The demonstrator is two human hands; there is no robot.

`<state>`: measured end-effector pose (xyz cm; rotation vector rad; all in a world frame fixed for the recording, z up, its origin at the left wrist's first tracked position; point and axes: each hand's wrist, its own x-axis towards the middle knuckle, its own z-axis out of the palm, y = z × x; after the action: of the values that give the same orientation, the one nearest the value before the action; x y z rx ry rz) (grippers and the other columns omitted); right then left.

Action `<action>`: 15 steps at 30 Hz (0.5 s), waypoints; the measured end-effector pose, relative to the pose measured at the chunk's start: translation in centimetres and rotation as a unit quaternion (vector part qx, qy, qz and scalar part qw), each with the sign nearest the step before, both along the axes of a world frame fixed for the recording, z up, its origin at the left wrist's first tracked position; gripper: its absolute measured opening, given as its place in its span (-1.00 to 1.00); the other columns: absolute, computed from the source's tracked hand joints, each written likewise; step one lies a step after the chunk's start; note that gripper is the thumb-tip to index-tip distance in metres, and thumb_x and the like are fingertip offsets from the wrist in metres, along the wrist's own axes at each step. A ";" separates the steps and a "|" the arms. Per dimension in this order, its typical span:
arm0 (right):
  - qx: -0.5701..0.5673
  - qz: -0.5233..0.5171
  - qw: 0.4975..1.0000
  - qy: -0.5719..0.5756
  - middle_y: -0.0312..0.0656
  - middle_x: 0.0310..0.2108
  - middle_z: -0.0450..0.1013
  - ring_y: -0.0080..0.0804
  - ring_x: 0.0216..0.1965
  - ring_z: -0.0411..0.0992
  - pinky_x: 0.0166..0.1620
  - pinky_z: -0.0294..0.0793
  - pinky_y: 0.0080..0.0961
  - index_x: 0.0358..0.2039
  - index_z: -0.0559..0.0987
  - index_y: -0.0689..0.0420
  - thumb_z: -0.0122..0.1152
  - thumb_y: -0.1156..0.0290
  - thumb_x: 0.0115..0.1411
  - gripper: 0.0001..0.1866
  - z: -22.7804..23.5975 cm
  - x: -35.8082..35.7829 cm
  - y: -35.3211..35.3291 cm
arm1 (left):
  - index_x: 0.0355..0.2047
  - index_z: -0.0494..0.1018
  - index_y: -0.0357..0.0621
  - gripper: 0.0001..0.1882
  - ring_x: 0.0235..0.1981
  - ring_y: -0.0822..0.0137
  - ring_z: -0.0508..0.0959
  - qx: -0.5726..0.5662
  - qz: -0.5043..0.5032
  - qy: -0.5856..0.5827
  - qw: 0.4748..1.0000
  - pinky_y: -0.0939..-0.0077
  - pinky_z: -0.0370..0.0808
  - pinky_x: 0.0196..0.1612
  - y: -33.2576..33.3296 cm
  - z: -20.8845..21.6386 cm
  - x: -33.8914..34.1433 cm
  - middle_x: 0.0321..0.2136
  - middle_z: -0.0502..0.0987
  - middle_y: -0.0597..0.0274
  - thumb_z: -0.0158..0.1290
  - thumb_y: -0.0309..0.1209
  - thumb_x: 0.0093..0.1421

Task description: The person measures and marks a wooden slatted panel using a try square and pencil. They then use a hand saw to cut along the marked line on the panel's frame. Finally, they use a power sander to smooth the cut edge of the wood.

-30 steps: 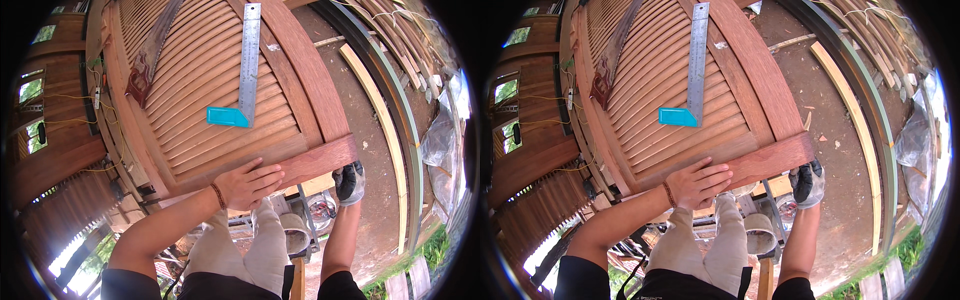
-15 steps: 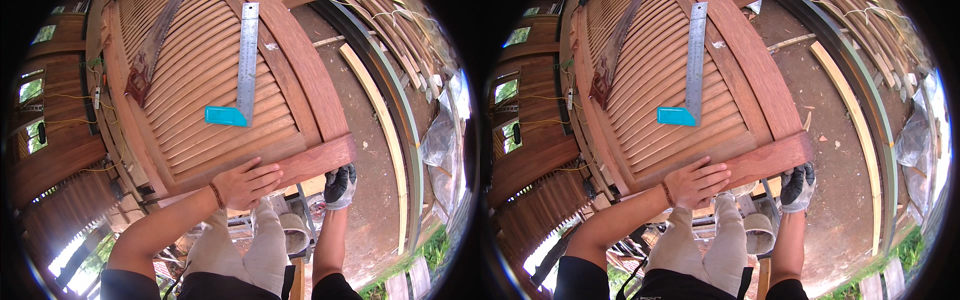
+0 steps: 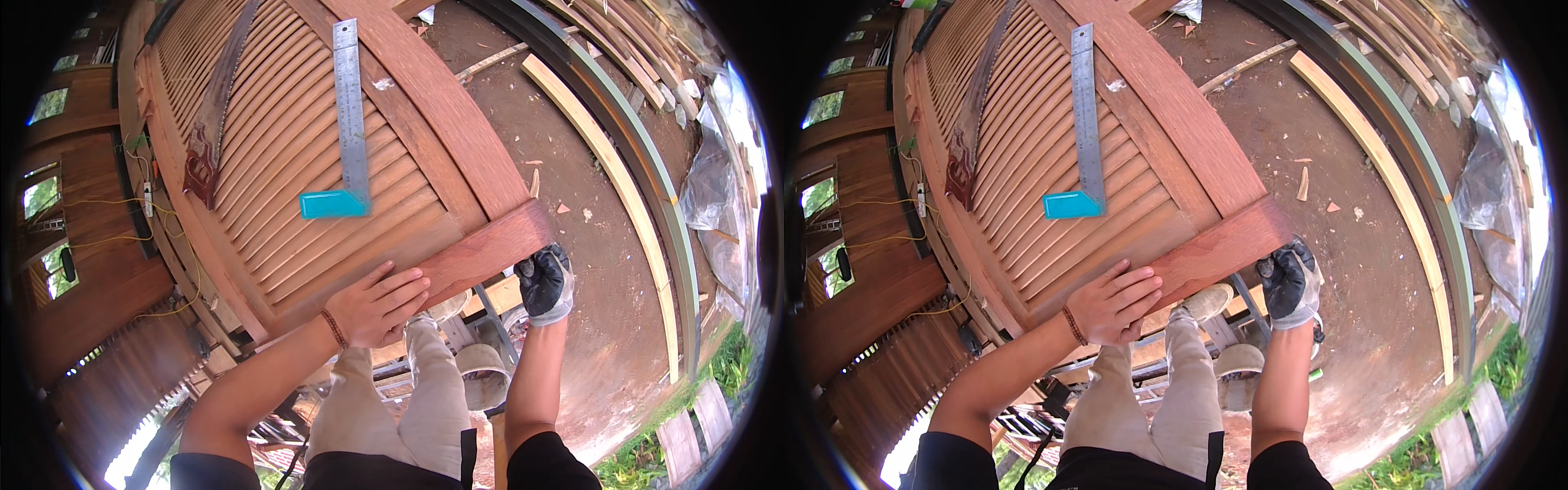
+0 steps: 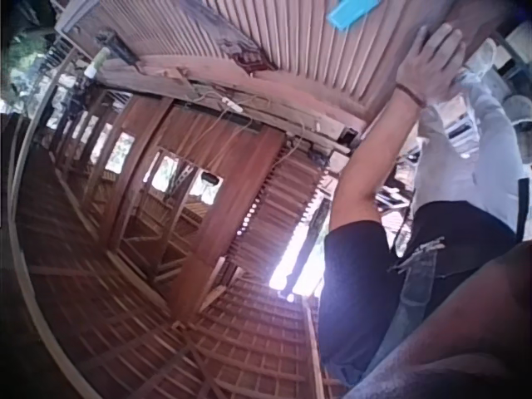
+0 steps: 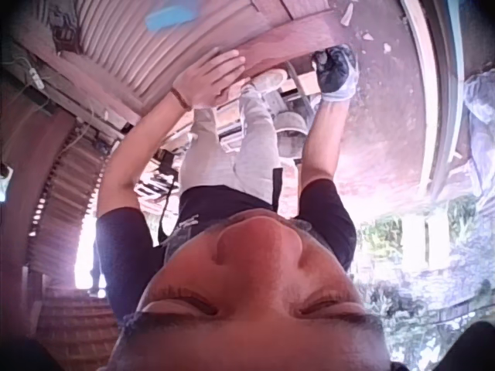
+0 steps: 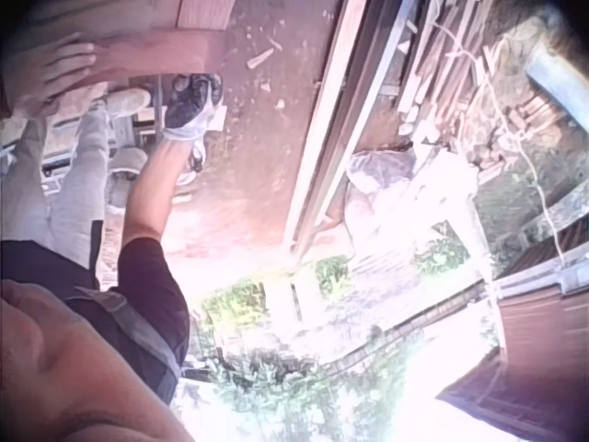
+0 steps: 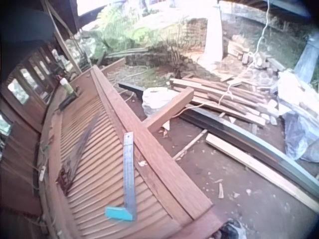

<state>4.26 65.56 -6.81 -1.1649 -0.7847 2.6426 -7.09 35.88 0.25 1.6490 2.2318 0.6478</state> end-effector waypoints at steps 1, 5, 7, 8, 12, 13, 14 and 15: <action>-0.024 0.013 0.998 0.051 -0.20 -0.41 0.50 -0.44 -0.47 0.45 -0.40 0.49 -0.59 -0.18 0.52 0.25 -0.02 0.63 0.18 -0.78 -0.1 -0.1 0.1 | 0.03 0.48 -0.16 -0.46 0.22 0.16 0.40 0.000 0.001 -0.001 1.000 0.03 0.29 0.31 0.0 0.0 0.0 0.13 0.44 0.14 0.14 -0.40 -0.04; -0.041 -0.056 0.996 -0.049 -0.26 -0.45 0.46 -0.52 -0.55 0.37 -0.52 0.35 -0.63 -0.22 0.52 0.19 0.04 0.55 0.20 -0.86 1.0 -1.6 -0.7 | 0.02 0.48 -0.18 -0.45 0.19 0.09 0.42 -0.002 -0.013 0.015 1.000 0.00 0.31 0.29 0.2 -0.2 -0.1 0.10 0.45 0.11 0.15 -0.38 -0.06; -0.077 -0.069 0.994 0.020 -0.19 -0.42 0.50 -0.44 -0.51 0.44 -0.43 0.48 -0.58 -0.20 0.52 0.22 0.01 0.60 0.20 -0.82 -1.2 -0.4 -0.8 | 0.02 0.47 -0.19 -0.45 0.19 0.05 0.42 -0.010 -0.022 0.015 1.000 -0.03 0.32 0.28 0.3 0.0 -0.3 0.10 0.45 0.09 0.15 -0.37 -0.06; -0.093 -0.076 0.991 0.055 -0.15 -0.40 0.52 -0.39 -0.49 0.48 -0.39 0.55 -0.56 -0.18 0.52 0.24 0.00 0.62 0.20 -0.80 -2.2 0.4 -0.8 | 0.02 0.47 -0.19 -0.45 0.19 0.04 0.42 -0.012 -0.023 0.015 1.000 -0.04 0.33 0.27 0.4 0.2 -0.3 0.10 0.45 0.08 0.15 -0.37 -0.06; -0.137 -0.147 0.978 0.061 -0.11 -0.38 0.53 -0.34 -0.43 0.53 -0.35 0.60 -0.51 -0.19 0.52 0.27 0.00 0.64 0.22 -0.82 -2.2 0.9 -1.5 | 0.02 0.45 -0.22 -0.47 0.16 -0.01 0.43 -0.013 -0.030 0.022 0.999 -0.05 0.36 0.24 0.5 0.1 -0.4 0.08 0.45 0.01 0.12 -0.34 -0.01; -0.132 -0.155 0.978 0.047 -0.12 -0.40 0.53 -0.37 -0.47 0.49 -0.40 0.54 -0.53 -0.19 0.52 0.26 0.02 0.61 0.21 -0.82 -2.3 1.0 -1.5 | 0.01 0.45 -0.22 -0.48 0.15 -0.02 0.43 -0.011 -0.033 0.027 0.999 -0.05 0.36 0.24 0.6 0.0 -0.3 0.07 0.45 -0.01 0.11 -0.33 0.00; -0.127 -0.164 0.978 0.034 -0.14 -0.42 0.52 -0.41 -0.50 0.45 -0.46 0.47 -0.56 -0.18 0.52 0.26 0.04 0.58 0.21 -0.82 -2.4 1.1 -1.5 | 0.00 0.47 -0.22 -0.48 0.16 0.00 0.43 -0.009 -0.029 0.026 0.999 -0.04 0.35 0.24 0.6 0.0 -0.2 0.07 0.45 0.01 0.12 -0.35 -0.02; -0.124 -0.170 0.977 0.021 -0.15 -0.44 0.51 -0.45 -0.54 0.41 -0.51 0.40 -0.58 -0.17 0.52 0.25 0.06 0.55 0.20 -0.81 -2.5 1.2 -1.5 | 0.00 0.48 -0.22 -0.47 0.16 0.02 0.43 -0.009 -0.022 0.027 0.999 -0.03 0.35 0.25 0.7 0.1 -0.1 0.08 0.46 0.03 0.12 -0.36 -0.04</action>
<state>5.46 64.07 -9.30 -1.1722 -0.2217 2.5116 -7.18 36.54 0.30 1.7220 2.2247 0.5754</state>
